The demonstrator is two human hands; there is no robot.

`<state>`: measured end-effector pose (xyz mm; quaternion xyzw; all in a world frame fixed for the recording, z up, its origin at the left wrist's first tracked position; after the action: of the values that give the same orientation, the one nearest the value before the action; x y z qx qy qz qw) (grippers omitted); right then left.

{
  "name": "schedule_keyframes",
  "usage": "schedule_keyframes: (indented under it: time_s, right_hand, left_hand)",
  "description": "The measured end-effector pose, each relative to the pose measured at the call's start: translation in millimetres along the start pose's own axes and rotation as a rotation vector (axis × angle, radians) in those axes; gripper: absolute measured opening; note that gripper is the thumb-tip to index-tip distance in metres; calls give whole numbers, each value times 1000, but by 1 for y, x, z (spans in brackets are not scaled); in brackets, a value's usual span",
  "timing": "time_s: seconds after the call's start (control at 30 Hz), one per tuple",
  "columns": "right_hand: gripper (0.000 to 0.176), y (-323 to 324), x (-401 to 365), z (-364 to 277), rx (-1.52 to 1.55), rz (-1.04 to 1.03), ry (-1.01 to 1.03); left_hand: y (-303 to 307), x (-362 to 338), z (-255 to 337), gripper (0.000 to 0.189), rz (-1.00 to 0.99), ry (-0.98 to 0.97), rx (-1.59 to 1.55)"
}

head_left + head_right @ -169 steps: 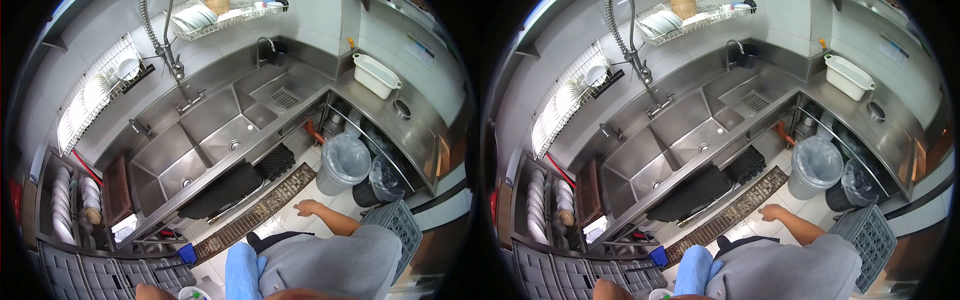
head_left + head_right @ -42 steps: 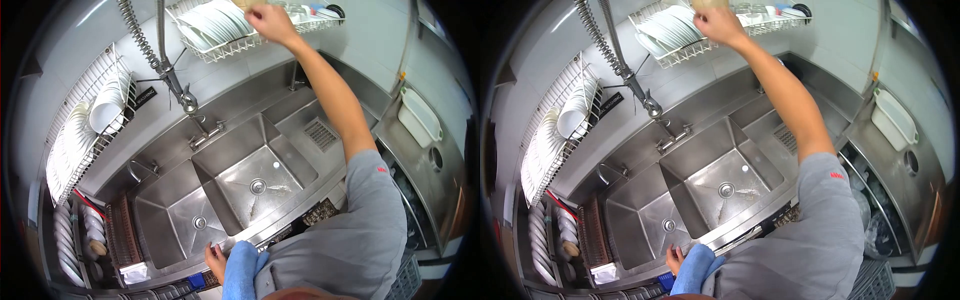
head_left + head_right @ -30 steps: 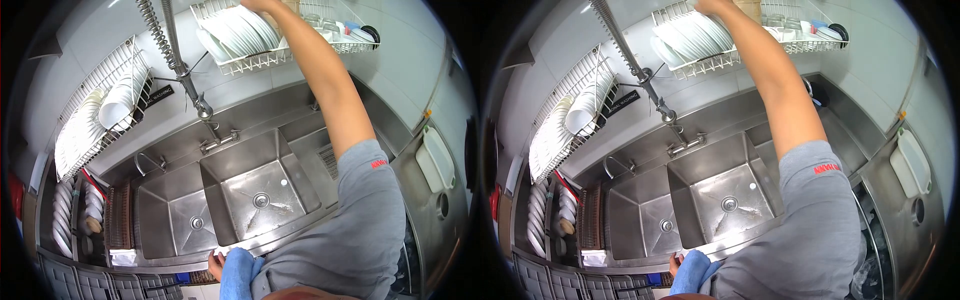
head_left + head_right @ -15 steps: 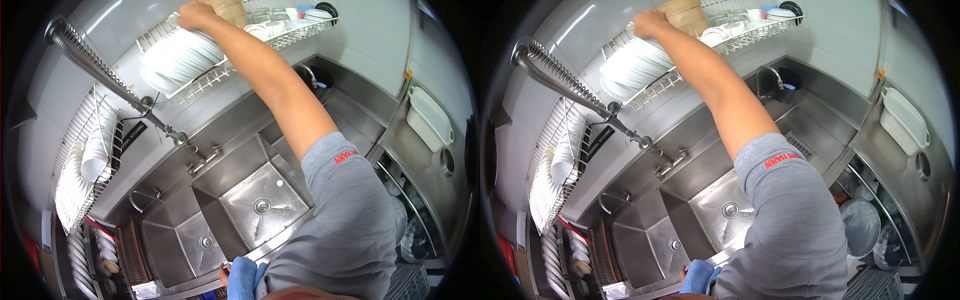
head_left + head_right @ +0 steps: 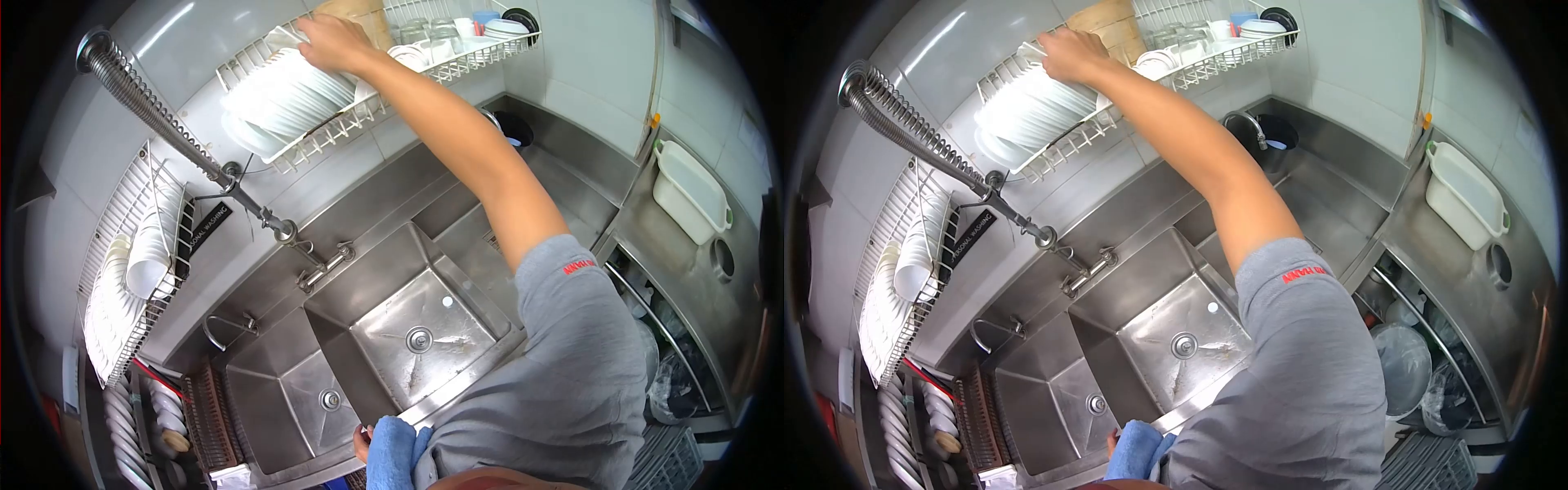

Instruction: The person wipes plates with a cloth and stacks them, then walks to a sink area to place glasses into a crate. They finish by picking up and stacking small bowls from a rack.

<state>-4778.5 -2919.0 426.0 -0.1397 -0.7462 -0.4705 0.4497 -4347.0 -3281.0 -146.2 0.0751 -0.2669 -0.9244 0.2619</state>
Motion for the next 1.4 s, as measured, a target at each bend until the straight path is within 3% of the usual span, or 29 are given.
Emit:
schedule_keyframes:
  time_s: [0.07, 0.13, 0.33, 0.43, 0.53, 0.77, 0.9, 0.97, 1.03, 1.07, 1.13, 1.3, 1.4]
  right_hand:
    - [30, 7, -14, -2, 43, 143, 52]
    - [27, 6, -19, 1, 21, 117, 53]
    - [19, 5, -36, 12, 37, 123, 88]
    - [16, 5, -48, 16, 21, 148, 113]
    - [13, 13, -64, 17, -30, 240, 164]
    - [11, 29, -102, 37, -101, 169, 111]
    - [21, 27, -116, 64, -57, 253, 105]
    - [22, 32, -142, 73, 241, 200, -138]
    - [18, 15, -152, 77, 381, 221, -91]
    - [13, 25, -165, 64, 266, 169, -83]
    - [10, 40, -197, 50, 112, 262, -57]
    - [15, 86, -273, 60, 73, 241, -84]
    - [19, 97, -291, 89, 37, 110, -247]
  left_hand:
    - [0, 0, -3, 31, -2, 5, -40]
    - [3, -3, 10, 31, 29, -62, 58]
    - [9, -7, 28, 30, 23, -28, 161]
    - [1, 2, -16, 28, 24, -28, 28]
    - [-4, -3, 15, 27, -11, -21, -1]
    - [-23, 19, 38, 27, -96, -81, 53]
    - [-46, 50, 57, 27, -241, -174, 91]
    - [-67, 67, 72, 27, -345, -236, 113]
    - [-97, 83, 91, 27, -479, -318, 143]
    - [-113, 89, 102, 27, -556, -361, 162]
    - [-138, 100, 124, 27, -658, -435, 207]
    - [-193, 98, 165, 27, -857, -580, 255]
    - [-217, 91, 189, 26, -948, -655, 288]
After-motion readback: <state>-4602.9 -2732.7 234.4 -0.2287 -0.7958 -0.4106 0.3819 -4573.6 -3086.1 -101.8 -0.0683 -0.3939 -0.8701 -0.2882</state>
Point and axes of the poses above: each hand's wrist, its own x-axis towards the middle knuckle, its own y-axis out of the back of the hand, z = x × y, the point moved 8 cm from there along x, towards the middle knuckle, and after that the axes turned 12 degrees about -z, right-handed, at the moved point
